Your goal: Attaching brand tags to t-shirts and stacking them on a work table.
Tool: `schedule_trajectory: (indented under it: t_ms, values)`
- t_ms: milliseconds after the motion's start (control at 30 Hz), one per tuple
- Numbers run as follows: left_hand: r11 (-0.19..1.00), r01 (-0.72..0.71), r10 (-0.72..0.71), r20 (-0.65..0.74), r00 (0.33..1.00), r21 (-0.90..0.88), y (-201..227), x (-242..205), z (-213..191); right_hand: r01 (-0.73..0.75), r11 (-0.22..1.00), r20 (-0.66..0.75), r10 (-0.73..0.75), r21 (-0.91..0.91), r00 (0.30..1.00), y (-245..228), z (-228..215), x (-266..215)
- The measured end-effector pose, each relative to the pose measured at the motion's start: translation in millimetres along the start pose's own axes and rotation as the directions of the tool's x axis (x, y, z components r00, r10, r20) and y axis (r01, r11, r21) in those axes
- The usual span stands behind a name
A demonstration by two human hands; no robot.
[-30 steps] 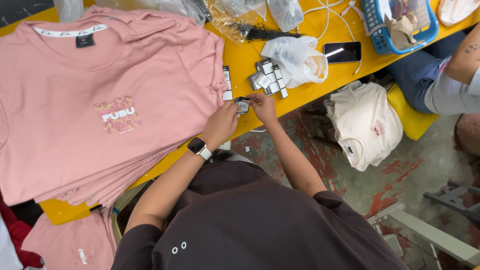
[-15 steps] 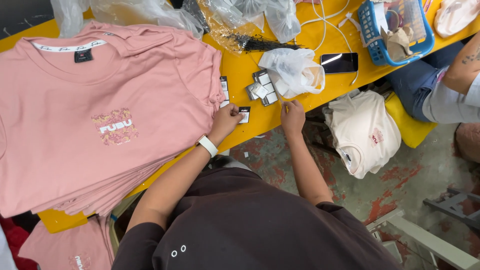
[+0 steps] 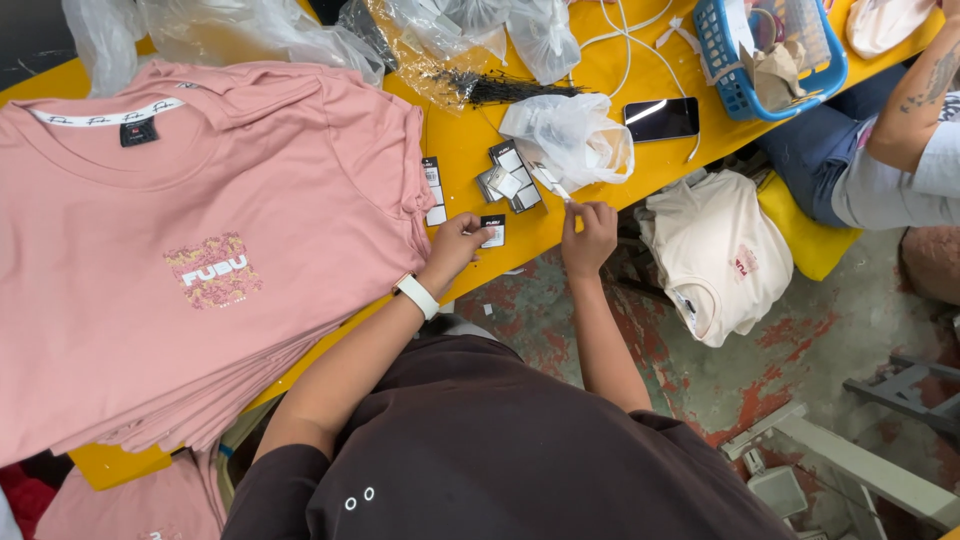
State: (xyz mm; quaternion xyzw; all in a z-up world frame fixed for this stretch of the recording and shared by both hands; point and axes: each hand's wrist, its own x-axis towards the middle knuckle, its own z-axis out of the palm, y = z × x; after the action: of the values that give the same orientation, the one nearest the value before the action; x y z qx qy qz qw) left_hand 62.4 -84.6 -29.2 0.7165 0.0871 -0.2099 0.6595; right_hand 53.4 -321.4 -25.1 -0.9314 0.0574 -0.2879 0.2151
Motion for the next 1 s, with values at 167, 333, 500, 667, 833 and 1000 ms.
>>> schedule_trajectory:
  t_ms: [167, 333, 500, 667, 833, 1000]
  values:
    - [0.795, 0.126, -0.226, -0.097, 0.969, -0.593, 68, -20, 6, 0.522, 0.808, -0.075, -0.523, 0.274, 0.849, -37, 16, -27]
    - [0.936, -0.074, -0.058, -0.359, 0.932, -0.345, 138, -56, -40, 0.241, 0.735, 0.149, -0.422, 0.633, 0.894, -69, 17, 70]
    - [0.957, -0.128, 0.037, -0.329, 0.944, -0.261, 32, -18, -73, 0.125, 0.94, 0.269, -0.216, 0.318, 0.938, -10, 136, 156]
    - [0.949, -0.211, 0.141, -0.282, 0.949, -0.235, 62, -68, -93, 0.066, 0.978, 0.585, -0.172, 0.199, 0.793, -9, 203, 177]
    - [0.924, -0.124, 0.021, -0.276, 0.961, -0.362, 115, -110, -99, 0.155, 0.987, 0.723, -0.083, -0.033, 0.686, -35, 197, 157]
    - [0.936, -0.061, -0.04, -0.277, 0.96, -0.346, 122, -116, -104, 0.045, 0.988, 0.753, 0.084, -0.149, 0.653, -9, 217, 167]
